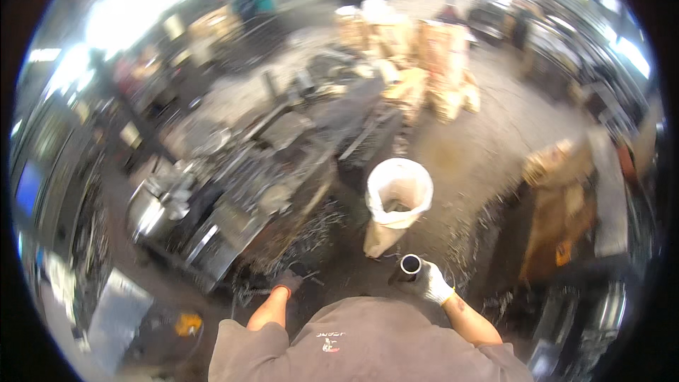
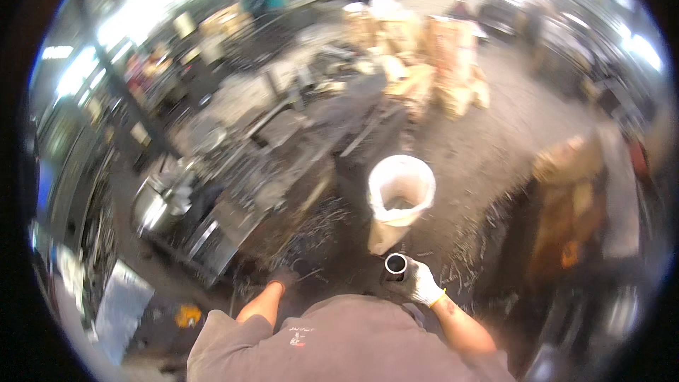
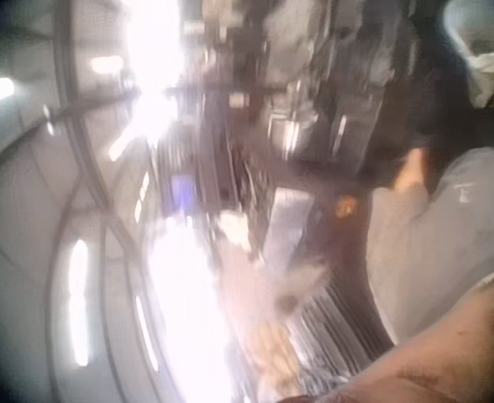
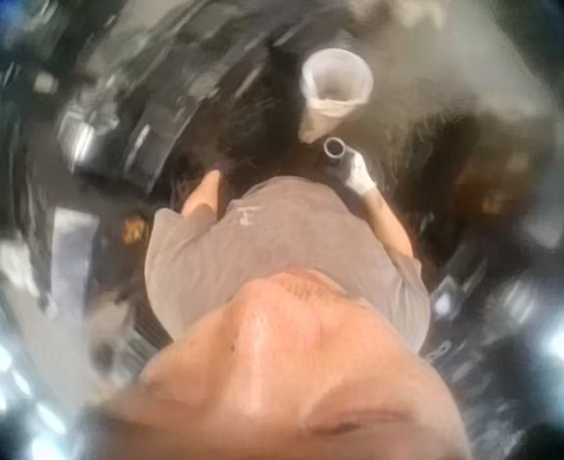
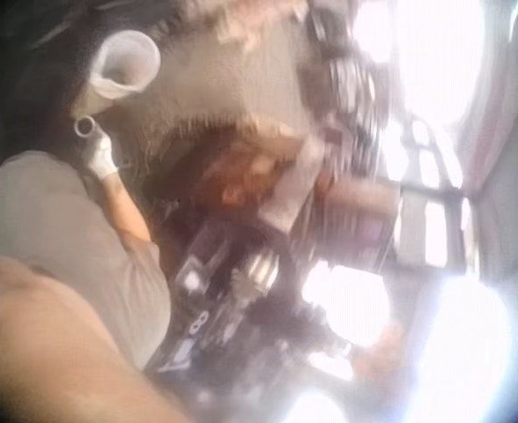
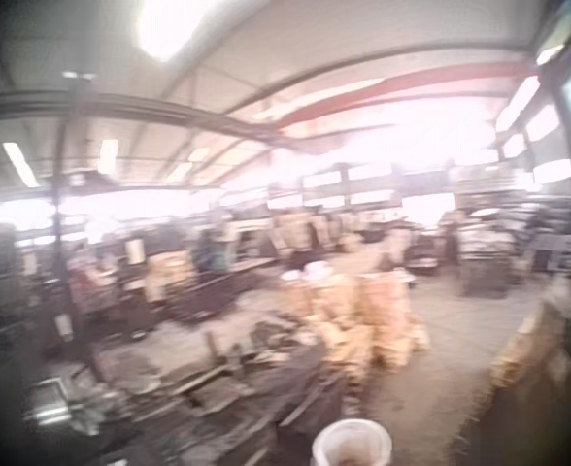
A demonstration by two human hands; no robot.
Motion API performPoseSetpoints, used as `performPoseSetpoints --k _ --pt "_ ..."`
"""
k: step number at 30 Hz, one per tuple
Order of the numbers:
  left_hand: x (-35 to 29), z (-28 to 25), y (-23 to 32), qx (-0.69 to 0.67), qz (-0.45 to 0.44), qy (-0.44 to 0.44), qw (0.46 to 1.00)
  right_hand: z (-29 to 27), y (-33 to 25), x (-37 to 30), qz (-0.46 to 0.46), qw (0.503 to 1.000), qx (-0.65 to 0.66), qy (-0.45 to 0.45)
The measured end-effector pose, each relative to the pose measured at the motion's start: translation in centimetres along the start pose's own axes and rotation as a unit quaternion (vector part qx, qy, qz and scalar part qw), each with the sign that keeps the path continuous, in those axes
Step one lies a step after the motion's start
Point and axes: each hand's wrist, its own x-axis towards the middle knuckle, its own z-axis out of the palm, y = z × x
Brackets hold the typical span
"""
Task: The person repeatedly picks up metal tubes, inserts them into a lathe chuck, operates the machine, and removes the processed tubes. The person places the finished tubes into a white bucket and continues the cycle with new tubes from a nearby stack.
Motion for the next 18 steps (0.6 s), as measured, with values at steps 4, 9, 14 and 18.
performPoseSetpoints --k 4,9,14,18 --pt "-4.6 1.6 -12.9 -0.001 -0.052 0.088 0.995 2.9 -6.3 11.0 -0.016 0.973 -0.054 -0.225" --pt "-14.9 9.8 -19.3 -0.245 -0.262 0.144 0.922 7.8 -13.7 24.1 -0.194 0.951 -0.042 -0.236" --pt "-20.3 19.0 -17.9 -0.576 -0.417 0.180 0.680 14.4 -17.5 36.0 -0.233 0.938 -0.007 -0.258" --pt "-18.9 17.7 -13.7 -0.508 -0.591 0.300 0.551 18.0 -16.1 41.4 -0.301 0.927 -0.073 -0.212"
